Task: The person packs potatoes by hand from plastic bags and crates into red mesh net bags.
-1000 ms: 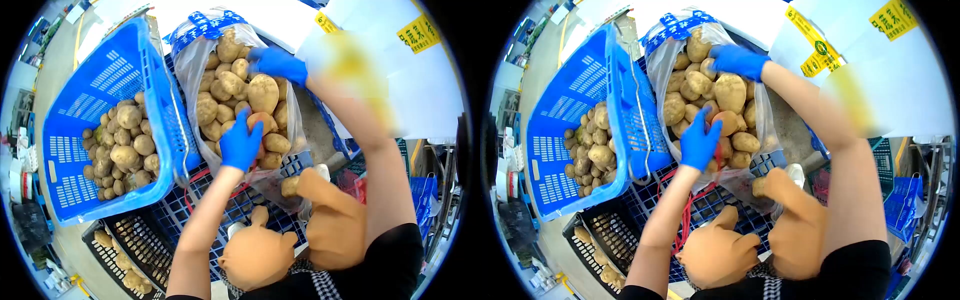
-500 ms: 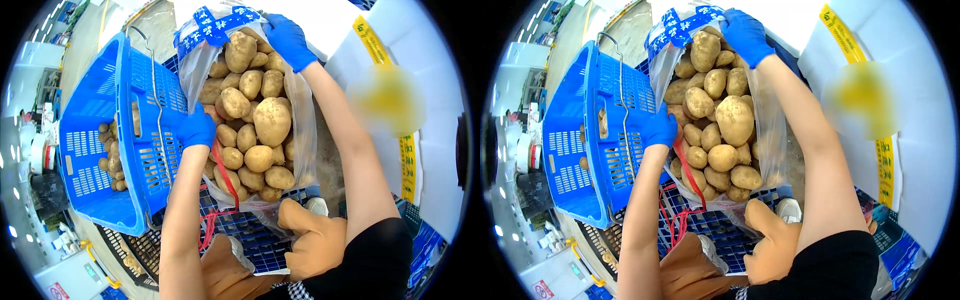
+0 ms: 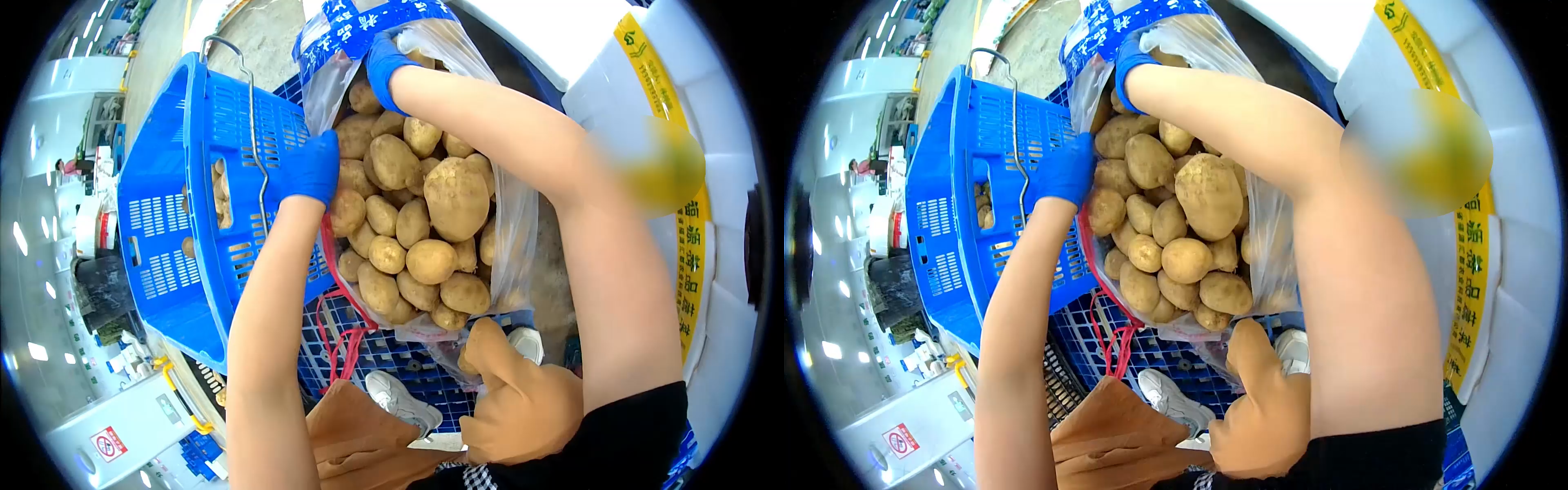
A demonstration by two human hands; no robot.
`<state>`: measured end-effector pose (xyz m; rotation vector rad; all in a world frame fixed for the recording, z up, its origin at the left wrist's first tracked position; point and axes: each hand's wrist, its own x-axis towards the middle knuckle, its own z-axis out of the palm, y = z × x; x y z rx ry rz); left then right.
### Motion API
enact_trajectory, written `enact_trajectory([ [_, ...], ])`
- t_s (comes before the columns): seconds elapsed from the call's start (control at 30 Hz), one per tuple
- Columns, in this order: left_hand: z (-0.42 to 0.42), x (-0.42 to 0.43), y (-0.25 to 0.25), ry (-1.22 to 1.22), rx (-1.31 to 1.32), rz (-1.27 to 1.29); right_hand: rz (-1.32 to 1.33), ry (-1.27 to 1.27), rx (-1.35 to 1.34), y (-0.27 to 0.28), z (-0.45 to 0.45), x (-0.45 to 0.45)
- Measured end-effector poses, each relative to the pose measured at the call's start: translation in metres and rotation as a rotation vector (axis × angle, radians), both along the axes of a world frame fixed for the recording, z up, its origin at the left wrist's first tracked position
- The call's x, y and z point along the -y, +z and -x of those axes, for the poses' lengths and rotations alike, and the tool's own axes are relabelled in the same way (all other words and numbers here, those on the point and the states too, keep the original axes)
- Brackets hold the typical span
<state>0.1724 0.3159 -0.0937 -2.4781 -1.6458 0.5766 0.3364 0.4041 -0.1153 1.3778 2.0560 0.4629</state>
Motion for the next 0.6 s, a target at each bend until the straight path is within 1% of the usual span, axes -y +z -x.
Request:
enact_trajectory([
  [0.07,0.007,-0.013,-0.015,-0.145,-0.012,-0.032,-0.039,-0.032,0.043,-0.019,-0.001,-0.011],
  [0.1,0.009,-0.017,-0.012,-0.140,0.013,-0.035,-0.088,-0.026,0.044,-0.029,-0.006,-0.014],
  [0.13,0.012,-0.018,-0.009,-0.131,0.037,-0.036,-0.127,-0.003,0.011,-0.019,-0.011,0.001],
  [0.17,0.017,-0.016,-0.005,-0.117,0.063,-0.035,-0.134,0.052,-0.196,-0.006,-0.022,0.015],
  [0.2,0.020,-0.011,0.002,-0.084,0.100,-0.046,0.021,0.030,-0.311,0.033,-0.039,0.038],
  [0.23,0.020,-0.006,0.012,-0.049,0.142,-0.061,0.173,0.008,-0.419,0.058,-0.054,0.053],
  [0.3,0.024,0.005,0.021,0.000,0.194,-0.083,0.251,-0.123,-1.017,0.060,-0.079,0.070],
  [0.37,0.020,0.006,0.021,0.015,0.213,-0.105,0.478,-0.138,-1.523,0.059,-0.071,0.115],
  [0.43,0.019,0.002,0.019,0.029,0.198,-0.113,0.438,-0.009,-1.399,0.064,-0.037,0.163],
  [0.5,0.018,0.003,0.019,0.027,0.179,-0.111,0.276,0.133,-1.166,0.050,0.007,0.204],
  [0.57,0.021,0.004,0.023,0.026,0.163,-0.105,0.303,0.204,-1.064,0.044,0.039,0.222],
  [0.6,0.022,0.004,0.023,0.022,0.172,-0.107,0.246,0.250,-1.112,0.038,0.042,0.222],
])
